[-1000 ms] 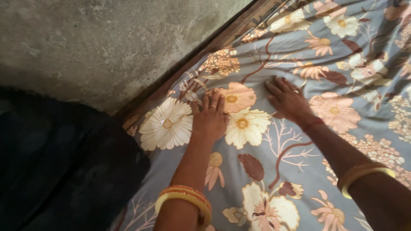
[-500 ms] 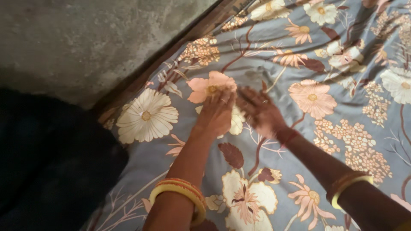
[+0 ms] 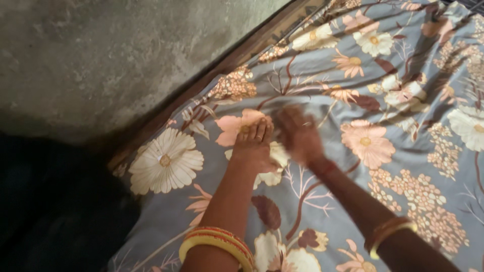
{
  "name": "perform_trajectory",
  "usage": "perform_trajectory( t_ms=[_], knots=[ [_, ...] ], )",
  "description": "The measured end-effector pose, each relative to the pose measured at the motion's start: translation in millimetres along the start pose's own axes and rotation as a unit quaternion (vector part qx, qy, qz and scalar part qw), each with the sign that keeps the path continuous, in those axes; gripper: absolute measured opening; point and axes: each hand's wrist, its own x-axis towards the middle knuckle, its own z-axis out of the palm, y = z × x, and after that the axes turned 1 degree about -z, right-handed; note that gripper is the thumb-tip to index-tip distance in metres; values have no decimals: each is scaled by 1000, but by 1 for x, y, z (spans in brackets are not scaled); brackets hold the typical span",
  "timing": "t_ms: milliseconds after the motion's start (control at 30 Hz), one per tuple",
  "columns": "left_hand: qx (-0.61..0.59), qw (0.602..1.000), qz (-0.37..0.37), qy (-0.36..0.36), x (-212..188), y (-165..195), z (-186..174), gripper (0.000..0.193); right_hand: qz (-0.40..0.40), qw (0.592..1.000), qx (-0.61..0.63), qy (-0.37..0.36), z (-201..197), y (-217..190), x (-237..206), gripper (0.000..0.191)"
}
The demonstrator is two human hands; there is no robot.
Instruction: The person smooths a floral-patterned bed sheet on a bed by hand, repeatedly pressing and tucking the edges along the side of the mattress. The hands move along the length of the bed, flattening wrinkles and aligning the sheet with the bed frame.
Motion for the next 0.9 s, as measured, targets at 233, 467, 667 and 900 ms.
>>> perform_trajectory(
  t_ms=[233,467,667,900],
  knots=[
    [49,998,-22,-14,8,10,-4,143,-77,990,111,27,-11,15,16,56],
    [91,995,6,-44,19,11,-17,146,55,994,87,20,3,12,37,55],
    [88,994,12,-61,18,3,-20,146,72,987,139,46,18,-6,42,56],
    [102,987,3,-123,34,2,-26,140,99,988,119,-17,6,-7,49,61]
  ],
)
